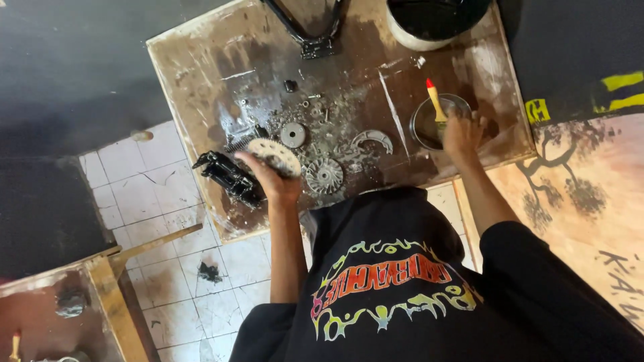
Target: The person cleans various mechanical parts on a workbench using a brush and a liquid solvent. They scrub a black metal frame and several circular gears, dipping the brush into a small metal bowl to apply the cleaning liquid. The person handles the parts by hand, turning them over to clean different sides.
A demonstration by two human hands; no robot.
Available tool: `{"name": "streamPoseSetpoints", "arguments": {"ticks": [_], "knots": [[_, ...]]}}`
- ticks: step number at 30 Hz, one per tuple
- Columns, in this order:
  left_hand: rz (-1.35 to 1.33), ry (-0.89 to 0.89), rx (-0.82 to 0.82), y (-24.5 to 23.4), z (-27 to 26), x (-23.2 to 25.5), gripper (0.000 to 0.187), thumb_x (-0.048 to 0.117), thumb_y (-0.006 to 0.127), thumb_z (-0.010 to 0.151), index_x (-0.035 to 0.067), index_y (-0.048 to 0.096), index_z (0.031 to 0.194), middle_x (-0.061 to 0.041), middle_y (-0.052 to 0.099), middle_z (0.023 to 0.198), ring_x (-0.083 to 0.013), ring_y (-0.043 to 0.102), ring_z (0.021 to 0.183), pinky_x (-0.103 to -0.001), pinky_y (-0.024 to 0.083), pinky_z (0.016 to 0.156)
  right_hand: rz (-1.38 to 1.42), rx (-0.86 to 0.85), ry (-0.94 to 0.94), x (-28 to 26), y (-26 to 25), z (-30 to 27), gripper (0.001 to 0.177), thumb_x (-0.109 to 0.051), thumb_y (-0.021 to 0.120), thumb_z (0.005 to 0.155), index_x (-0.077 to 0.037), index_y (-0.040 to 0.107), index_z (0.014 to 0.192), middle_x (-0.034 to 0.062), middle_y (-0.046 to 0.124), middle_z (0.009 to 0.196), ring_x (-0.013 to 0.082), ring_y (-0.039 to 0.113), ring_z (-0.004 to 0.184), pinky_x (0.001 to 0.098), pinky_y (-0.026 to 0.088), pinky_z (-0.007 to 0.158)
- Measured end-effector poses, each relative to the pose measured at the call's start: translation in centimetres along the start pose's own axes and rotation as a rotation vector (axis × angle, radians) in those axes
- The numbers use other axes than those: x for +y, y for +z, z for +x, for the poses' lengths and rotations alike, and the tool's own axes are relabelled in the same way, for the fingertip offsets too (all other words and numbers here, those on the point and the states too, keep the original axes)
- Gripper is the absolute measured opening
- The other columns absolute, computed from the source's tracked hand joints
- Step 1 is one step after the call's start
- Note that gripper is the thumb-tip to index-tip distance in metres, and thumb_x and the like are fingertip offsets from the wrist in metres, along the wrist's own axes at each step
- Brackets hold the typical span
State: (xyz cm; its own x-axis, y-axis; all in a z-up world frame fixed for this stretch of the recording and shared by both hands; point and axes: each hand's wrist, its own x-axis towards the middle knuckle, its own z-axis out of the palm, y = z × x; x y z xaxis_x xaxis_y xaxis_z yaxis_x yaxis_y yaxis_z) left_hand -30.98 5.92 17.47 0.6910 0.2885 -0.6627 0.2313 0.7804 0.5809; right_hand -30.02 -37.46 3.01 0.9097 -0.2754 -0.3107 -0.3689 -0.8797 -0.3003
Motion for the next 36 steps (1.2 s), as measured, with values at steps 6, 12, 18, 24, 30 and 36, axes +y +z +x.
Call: {"name": "streamPoseSetpoints", "arguments": {"ticks": [6,12,18,24,30,36], "knots": [[-0.061,0.010,-0.162,-3.6,2.1,-2.3,0.079,0.091,0.043,0.094,0.015,0.061,0.081,0.002,0.057,0.058,-0.0113,0.051,0.038,-0.025,0.042,0.031,-0.068,0.189,-0.365,1.5,6.8,2.5,0.018,-0.011,0.063,0.098,-0.011,0.080,0.103,0.0288,0.068,0.123,0.0437,0.064,0.114,0.0529,0.046,0.098],[-0.422,-0.196,-0.486,-3.3,0.8,-3.6,0.017,0.024,0.057,0.108,0.015,0.068,0.099,0.004,0.060,0.069,-0.0069,0.046,0.042,-0.021,0.037,0.036,0.389,0.002,0.021,0.7,7.4,2.7,0.036,-0.024,0.067,0.099,0.007,0.066,0.116,0.0330,0.068,0.113,0.0471,0.062,0.109,0.0550,0.048,0.096],[-0.627,-0.356,-1.114,3.4,-4.3,-2.8,0.048,0.032,0.078,0.089,0.009,0.061,0.128,-0.003,0.068,0.089,-0.0148,0.063,0.077,-0.025,0.049,0.062,-0.181,-0.142,-0.179,-0.9,2.9,2.3,0.031,-0.029,0.070,0.093,0.000,0.069,0.106,0.0279,0.074,0.105,0.0407,0.070,0.102,0.0539,0.051,0.101],[-0.558,-0.321,-0.959,4.8,-4.1,-3.1,0.048,0.043,0.070,0.097,0.019,0.055,0.135,-0.010,0.069,0.115,-0.0225,0.070,0.096,-0.038,0.059,0.086,0.593,-0.112,0.004,-2.4,-0.7,1.3,0.022,-0.017,0.056,0.105,0.000,0.060,0.117,0.0267,0.075,0.105,0.0247,0.070,0.079,0.0377,0.055,0.069],[-0.409,-0.358,-0.674,6.3,-6.3,-1.7,0.079,0.068,0.053,0.082,0.020,0.039,0.144,-0.023,0.064,0.131,-0.0388,0.066,0.115,-0.059,0.058,0.088,0.605,-0.163,-0.208,-9.5,-2.3,-4.1,0.035,-0.017,0.047,0.119,0.009,0.065,0.105,0.0112,0.075,0.126,0.0293,0.054,0.065,0.0385,0.045,0.051],[-0.058,-0.176,-0.651,4.5,-8.6,-2.3,0.052,0.026,0.057,0.103,0.010,0.043,0.149,-0.021,0.057,0.145,-0.0381,0.060,0.132,-0.063,0.056,0.103,1.187,-0.300,-0.576,-15.1,-4.6,-7.8,0.025,-0.012,0.064,0.102,0.003,0.065,0.122,0.0132,0.075,0.104,0.0147,0.076,0.084,0.0310,0.062,0.064]]}}
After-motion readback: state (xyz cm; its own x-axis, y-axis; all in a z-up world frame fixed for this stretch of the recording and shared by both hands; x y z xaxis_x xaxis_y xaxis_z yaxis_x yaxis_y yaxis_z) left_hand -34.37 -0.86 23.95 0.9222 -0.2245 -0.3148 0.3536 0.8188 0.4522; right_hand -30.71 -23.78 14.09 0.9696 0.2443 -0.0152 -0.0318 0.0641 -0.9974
